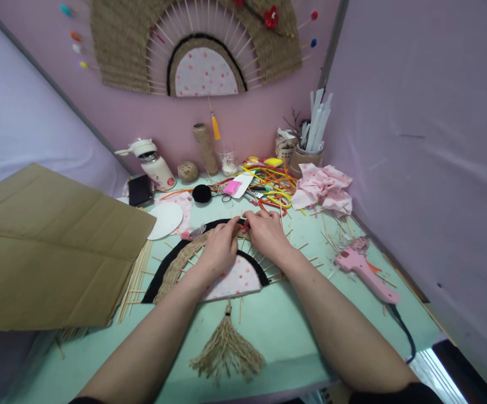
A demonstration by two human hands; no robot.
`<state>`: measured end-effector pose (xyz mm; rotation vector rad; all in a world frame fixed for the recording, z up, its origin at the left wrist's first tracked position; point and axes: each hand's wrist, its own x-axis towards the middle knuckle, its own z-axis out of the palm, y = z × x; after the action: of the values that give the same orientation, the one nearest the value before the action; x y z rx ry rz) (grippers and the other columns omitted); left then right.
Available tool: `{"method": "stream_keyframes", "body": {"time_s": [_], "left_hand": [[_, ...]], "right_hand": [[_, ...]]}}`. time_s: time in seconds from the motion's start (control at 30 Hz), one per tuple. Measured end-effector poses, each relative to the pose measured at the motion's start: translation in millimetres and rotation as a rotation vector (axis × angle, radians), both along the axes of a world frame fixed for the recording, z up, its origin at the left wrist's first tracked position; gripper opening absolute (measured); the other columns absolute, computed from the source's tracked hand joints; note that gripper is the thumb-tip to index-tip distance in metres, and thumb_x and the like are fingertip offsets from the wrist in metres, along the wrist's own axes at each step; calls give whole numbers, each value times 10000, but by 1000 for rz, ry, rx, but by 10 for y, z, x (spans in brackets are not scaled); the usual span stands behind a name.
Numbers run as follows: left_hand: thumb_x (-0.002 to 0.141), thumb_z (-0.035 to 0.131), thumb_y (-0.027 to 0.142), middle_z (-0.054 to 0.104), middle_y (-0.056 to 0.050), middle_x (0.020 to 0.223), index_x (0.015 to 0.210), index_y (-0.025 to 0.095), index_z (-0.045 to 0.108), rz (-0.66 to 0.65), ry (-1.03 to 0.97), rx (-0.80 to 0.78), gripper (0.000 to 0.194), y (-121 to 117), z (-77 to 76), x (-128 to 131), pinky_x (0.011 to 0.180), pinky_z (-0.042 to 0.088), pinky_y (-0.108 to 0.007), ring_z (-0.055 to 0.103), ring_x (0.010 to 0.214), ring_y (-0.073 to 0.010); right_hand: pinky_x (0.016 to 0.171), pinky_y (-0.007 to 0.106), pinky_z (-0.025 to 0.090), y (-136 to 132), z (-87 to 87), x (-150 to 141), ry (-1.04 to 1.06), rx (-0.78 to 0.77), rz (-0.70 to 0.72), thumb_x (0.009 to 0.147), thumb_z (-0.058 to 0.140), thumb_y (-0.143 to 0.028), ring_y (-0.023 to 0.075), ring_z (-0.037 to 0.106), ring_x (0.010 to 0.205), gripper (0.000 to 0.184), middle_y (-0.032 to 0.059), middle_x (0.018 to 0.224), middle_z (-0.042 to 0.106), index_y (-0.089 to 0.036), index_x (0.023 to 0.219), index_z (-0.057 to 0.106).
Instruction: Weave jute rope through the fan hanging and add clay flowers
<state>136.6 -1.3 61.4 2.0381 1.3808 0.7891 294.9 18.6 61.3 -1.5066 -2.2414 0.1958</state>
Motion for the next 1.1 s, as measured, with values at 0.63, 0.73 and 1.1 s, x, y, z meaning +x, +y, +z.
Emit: {"method": "stream_keyframes", "body": {"time_s": [0.63, 0.73, 1.1], "left_hand": [[781, 448, 99, 608, -118, 1107, 1323, 204, 471, 8, -116, -15, 553, -7, -1, -11, 1023, 274, -437, 482, 1094, -270], [771, 454, 91, 608, -112, 1102, 1316, 207, 479, 7, -114, -31, 558, -6, 1, -6, 1028, 270, -443, 482, 1100, -266], [779, 470, 98, 606, -121, 1122, 1301, 202, 491, 3, -136, -5, 533, 0, -5, -21, 1020, 285, -432, 500, 1085, -264]], "right_hand": [[836, 353, 247, -26, 44, -6, -18, 19, -15, 836, 437, -101, 234, 558, 1016, 277, 79, 987, 704, -182, 1087, 522], [840, 355, 242, -27, 40, -4, -26, 13, -3, 841, 430, -102, 228, 559, 1010, 270, 69, 963, 708, -187, 1081, 522], [840, 360, 244, -32, 71, -6, -2, 15, -9, 847, 429, -108, 240, 559, 1021, 261, 75, 985, 707, -178, 1077, 530]]}}
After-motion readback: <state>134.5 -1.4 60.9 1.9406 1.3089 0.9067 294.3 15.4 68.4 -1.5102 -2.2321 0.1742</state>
